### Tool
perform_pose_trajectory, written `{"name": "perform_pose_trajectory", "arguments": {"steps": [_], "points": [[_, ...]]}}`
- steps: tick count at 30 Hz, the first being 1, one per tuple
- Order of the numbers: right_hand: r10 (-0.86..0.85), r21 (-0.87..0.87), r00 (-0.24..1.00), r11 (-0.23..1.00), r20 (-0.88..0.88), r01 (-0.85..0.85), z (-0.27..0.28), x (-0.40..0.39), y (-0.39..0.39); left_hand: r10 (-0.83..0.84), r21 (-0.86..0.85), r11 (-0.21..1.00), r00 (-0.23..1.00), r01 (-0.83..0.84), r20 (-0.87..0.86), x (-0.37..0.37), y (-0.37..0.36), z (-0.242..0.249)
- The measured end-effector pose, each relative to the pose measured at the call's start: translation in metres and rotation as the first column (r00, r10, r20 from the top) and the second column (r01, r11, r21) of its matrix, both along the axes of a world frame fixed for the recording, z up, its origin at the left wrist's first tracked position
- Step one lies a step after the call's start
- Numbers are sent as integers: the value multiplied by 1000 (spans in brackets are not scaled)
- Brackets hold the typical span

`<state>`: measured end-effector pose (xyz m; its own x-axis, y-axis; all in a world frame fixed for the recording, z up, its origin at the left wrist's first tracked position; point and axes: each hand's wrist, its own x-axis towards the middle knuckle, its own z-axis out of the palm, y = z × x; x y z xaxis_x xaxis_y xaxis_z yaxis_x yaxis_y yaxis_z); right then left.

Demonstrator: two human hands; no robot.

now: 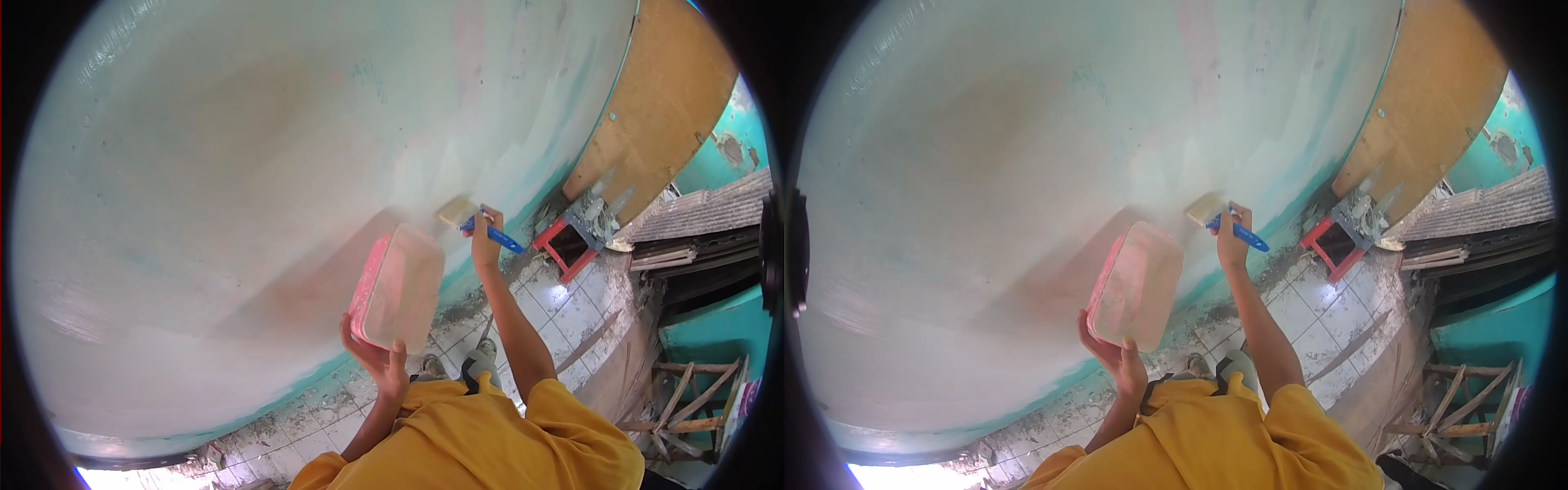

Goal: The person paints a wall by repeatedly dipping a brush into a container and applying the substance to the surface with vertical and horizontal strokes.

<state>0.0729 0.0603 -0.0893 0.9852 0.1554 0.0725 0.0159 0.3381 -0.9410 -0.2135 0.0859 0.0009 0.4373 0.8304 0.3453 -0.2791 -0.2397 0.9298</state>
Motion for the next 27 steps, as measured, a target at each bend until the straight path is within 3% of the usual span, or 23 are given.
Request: {"name": "perform_pose_trajectory", "arguments": {"steps": [3,4,6,7,8,10,15,22,24,27], "points": [[-1,32,975,999,220,-6,80,-25,-20,-12,-7,1000,1000,12,-3,6,3,-1],[-1,18,978,1000,208,-3,103,-41,-30,10,28,1000,1000,-9,-22,6,5,-2],[136,65,942,984,305,-163,143,-63,-46,27,55,998,999,-25,-42,7,7,-1],[186,27,945,979,269,-201,151,-75,-52,-1,53,999,1000,2,-14,8,8,1],[188,21,945,980,268,-200,153,-85,-57,-28,54,998,999,27,16,8,7,3],[399,-277,891,900,219,-335,152,-102,-61,-55,66,996,998,52,34,6,8,1],[356,-510,915,831,187,-220,151,-116,-53,-102,148,984,995,98,21,6,8,-3],[321,-510,940,832,117,-220,143,-115,-60,-119,151,982,991,110,54,3,13,-9],[281,-395,957,889,77,-230,142,-116,-64,-108,147,984,993,100,48,2,13,-7],[276,-370,959,899,63,-235,132,-111,-70,-89,99,992,995,84,42,-2,12,-7]]}}
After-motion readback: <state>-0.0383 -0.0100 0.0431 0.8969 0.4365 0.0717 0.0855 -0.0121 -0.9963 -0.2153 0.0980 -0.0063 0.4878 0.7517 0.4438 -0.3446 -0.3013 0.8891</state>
